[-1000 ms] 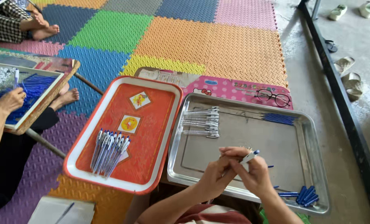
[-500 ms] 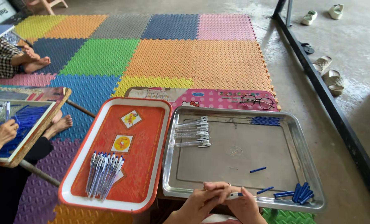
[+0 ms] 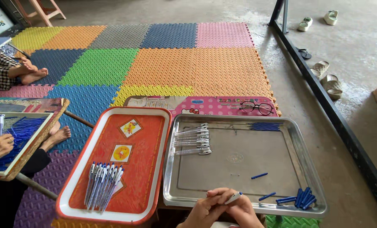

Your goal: The person assembles pens by inserting ink cartridges into white plastic pen barrels and then attaching blue pen caps. The person handles multiple components from a metal tray and places the assembled pens onto an orange tray.

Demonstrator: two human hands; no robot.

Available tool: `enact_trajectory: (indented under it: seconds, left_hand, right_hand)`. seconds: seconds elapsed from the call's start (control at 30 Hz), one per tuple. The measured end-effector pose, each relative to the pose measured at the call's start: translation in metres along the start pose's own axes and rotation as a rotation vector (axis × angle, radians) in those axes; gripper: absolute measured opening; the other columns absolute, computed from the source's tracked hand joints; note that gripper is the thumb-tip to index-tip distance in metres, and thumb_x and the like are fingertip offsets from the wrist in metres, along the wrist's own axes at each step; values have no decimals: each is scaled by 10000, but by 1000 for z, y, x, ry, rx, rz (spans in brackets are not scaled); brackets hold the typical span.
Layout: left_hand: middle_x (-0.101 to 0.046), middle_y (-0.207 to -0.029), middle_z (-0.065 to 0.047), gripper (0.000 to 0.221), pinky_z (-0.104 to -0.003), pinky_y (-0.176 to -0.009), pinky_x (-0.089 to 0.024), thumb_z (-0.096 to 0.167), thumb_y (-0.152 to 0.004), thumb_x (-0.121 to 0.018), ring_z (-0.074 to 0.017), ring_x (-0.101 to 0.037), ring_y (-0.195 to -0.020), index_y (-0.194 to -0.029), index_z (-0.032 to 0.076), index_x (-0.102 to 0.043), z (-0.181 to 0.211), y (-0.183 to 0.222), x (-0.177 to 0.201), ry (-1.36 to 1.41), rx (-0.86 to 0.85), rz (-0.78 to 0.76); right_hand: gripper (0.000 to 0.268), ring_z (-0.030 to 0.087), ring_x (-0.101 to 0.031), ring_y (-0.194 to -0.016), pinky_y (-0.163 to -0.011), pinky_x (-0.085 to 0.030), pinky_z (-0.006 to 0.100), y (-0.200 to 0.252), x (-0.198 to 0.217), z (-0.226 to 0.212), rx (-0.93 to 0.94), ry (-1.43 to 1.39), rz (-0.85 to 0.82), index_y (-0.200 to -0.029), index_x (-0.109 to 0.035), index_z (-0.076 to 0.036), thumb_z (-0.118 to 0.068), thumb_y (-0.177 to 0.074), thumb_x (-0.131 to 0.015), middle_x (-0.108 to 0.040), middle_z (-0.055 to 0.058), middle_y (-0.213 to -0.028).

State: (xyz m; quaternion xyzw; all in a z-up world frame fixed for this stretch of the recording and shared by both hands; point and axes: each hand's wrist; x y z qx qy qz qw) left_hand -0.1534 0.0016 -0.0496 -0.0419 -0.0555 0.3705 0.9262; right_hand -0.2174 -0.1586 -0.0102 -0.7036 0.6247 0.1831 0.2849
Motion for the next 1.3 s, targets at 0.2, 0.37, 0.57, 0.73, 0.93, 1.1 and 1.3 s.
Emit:
enact_trajectory:
  seconds: [0.2,0.37,0.57,0.73,0.93,1.1,1.3]
  left_hand:
    - [-705,-1154,-118,328,-282,-853,-584,97,-1094,-581,-161,-665,-1014,-1406,6,-628,20,6,-3,195,-12,-34]
    - [-703,-1124,-99,280,-312,-923,-573,59,-1080,-592,-155,-642,-1040,-1351,17,-646,11,7,-2,174,-42,8]
    - [-714,-1349,-78,311,-330,-1073,-530,198,-1079,-567,-196,-688,-1223,-1371,156,-667,29,15,6,-15,-29,26]
    - [-649,-1485,-107,286,-356,-1200,-489,207,-1146,-548,-242,-627,-1402,-1408,125,-625,2,17,2,-52,-172,50]
    - [-715,-1368,-83,335,-338,-1086,-563,280,-1148,-594,-180,-713,-1203,-1481,245,-602,-43,20,-8,-102,-218,90]
    - [-734,-1399,-62,526,-262,-1115,-567,407,-1129,-579,-139,-726,-1282,-1636,351,-454,-53,14,-15,-96,-138,68]
    - [-755,-1363,-27,377,-299,-1166,-609,376,-1136,-580,-173,-753,-1302,-1509,322,-558,-36,17,-7,-73,-138,42]
  right_hand:
    - [180,401,-731,-1228,-1024,-620,495,0,1,16,218,387,41,-1125,-737,43,-21,-1016,-610,-765,279,-1210]
    - [197,361,-764,-1192,-1003,-635,443,-5,-2,12,184,512,28,-1143,-721,20,-81,-1031,-595,-777,273,-1255]
    - [562,374,-636,-1315,-1069,-521,531,0,-1,-3,-39,263,-192,-1181,-727,29,-475,-1042,-519,-610,265,-1453]
    - [699,503,-535,-1329,-1128,-360,615,2,19,9,-57,-54,-273,-1062,-748,82,-491,-1114,-350,-517,429,-1465]
    - [671,512,-562,-1372,-1177,-394,627,3,24,14,-61,30,-201,-944,-722,49,-472,-1157,-356,-586,406,-1387]
    - [207,480,-689,-1279,-1190,-599,534,7,5,24,170,574,-33,-1262,-510,31,-37,-1067,-527,-609,383,-1382]
    - [420,506,-602,-1364,-1150,-551,510,3,-29,9,102,744,-56,-1483,-382,160,0,-1095,-400,-509,395,-1521]
Point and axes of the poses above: each hand's wrist, its own y-axis away from the middle knuckle, its own x-axis out of the back of the hand, z = x × y
